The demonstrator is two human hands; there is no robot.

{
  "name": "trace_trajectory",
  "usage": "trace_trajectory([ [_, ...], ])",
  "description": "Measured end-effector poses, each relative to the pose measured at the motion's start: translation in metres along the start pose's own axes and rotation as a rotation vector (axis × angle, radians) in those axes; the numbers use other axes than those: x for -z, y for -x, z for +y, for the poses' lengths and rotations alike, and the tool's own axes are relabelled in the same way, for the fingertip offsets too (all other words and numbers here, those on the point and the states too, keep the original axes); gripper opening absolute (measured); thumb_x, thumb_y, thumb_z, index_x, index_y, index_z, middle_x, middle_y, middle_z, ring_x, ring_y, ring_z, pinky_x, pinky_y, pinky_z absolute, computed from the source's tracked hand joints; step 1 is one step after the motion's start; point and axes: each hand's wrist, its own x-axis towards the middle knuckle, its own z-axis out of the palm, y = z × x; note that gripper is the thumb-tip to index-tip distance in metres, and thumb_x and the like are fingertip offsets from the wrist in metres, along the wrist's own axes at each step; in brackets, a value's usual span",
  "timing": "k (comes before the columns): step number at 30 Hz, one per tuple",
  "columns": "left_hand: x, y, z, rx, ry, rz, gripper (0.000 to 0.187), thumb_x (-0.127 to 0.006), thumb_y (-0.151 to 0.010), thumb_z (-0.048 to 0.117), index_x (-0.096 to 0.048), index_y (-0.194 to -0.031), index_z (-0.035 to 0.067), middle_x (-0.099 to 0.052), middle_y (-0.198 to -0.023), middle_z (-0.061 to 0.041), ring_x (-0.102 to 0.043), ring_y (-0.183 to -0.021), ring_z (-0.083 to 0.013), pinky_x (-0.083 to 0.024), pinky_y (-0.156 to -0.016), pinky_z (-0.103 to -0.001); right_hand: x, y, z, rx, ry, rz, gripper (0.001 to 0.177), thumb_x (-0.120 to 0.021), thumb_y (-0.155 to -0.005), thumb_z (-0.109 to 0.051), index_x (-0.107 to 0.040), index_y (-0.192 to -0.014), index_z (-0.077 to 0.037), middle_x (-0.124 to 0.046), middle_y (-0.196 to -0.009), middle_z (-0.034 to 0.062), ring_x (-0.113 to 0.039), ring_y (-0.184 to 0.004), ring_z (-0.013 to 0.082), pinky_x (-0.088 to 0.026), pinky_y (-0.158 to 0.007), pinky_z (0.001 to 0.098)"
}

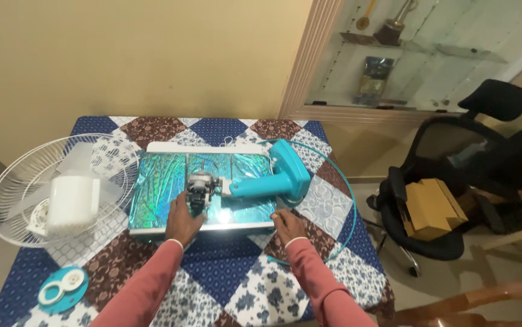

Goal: The person uses a screwdriver to tighten screws on a small electric motor mounted on a teal base. They then move a white fan cage and a blue fan blade to the side, and continue adjusting the motor assembly with the screwdriver.

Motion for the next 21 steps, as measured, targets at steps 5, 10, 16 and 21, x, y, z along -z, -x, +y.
trace_trajectory([
  [5,0.023,-0.019,0.027,-0.157,-0.307,-0.178,0.149,-0.103,-0.047,0.043,-0.008,-0.16,0.024,-0.014,-0.166,-0.018,-0.028,-0.145,-0.0468,-0.036,-0.113,-0.056,-0.014,-0.037,-0.011,0.211,0.116,0.104,0.034,-0.06,-0.1,-0.035,-0.064,-0.092,-0.003,-0.068,-0.089,0.0228,-0.063,-0.086,0.0453,-0.048,-0.074,0.0508],
  [10,0.042,-0.039,0.037,-0.339,-0.585,-0.388,0.153,-0.105,-0.048,0.044,-0.002,-0.161,0.029,-0.003,-0.17,-0.018,-0.024,-0.146,-0.048,-0.03,-0.116,-0.057,-0.026,-0.068,-0.046,0.213,0.186,0.006,0.033,-0.056,-0.101,-0.038,-0.06,-0.093,-0.006,-0.066,-0.09,0.0218,-0.061,-0.085,0.0459,-0.047,-0.073,0.0525],
  [16,0.029,-0.059,0.02,-0.51,-0.475,-0.385,0.142,-0.102,-0.05,0.028,-0.012,-0.159,0.025,-0.009,-0.163,-0.023,-0.037,-0.139,-0.0459,-0.037,-0.115,-0.05,-0.036,-0.091,-0.055,0.202,0.382,-0.156,0.034,-0.055,-0.103,-0.04,-0.057,-0.093,-0.007,-0.064,-0.093,0.0195,-0.06,-0.092,0.0432,-0.046,-0.078,0.0521],
  [21,0.022,-0.052,0.024,-0.399,-0.388,-0.372,0.134,-0.099,-0.051,0.013,-0.019,-0.156,0.031,-0.01,-0.165,-0.019,-0.05,-0.127,-0.0437,-0.048,-0.109,-0.048,-0.031,-0.097,-0.047,0.459,0.44,-0.196,0.029,-0.069,-0.096,-0.032,-0.055,-0.096,-0.007,-0.061,-0.101,0.0152,-0.058,-0.099,0.0372,-0.048,-0.085,0.048],
])
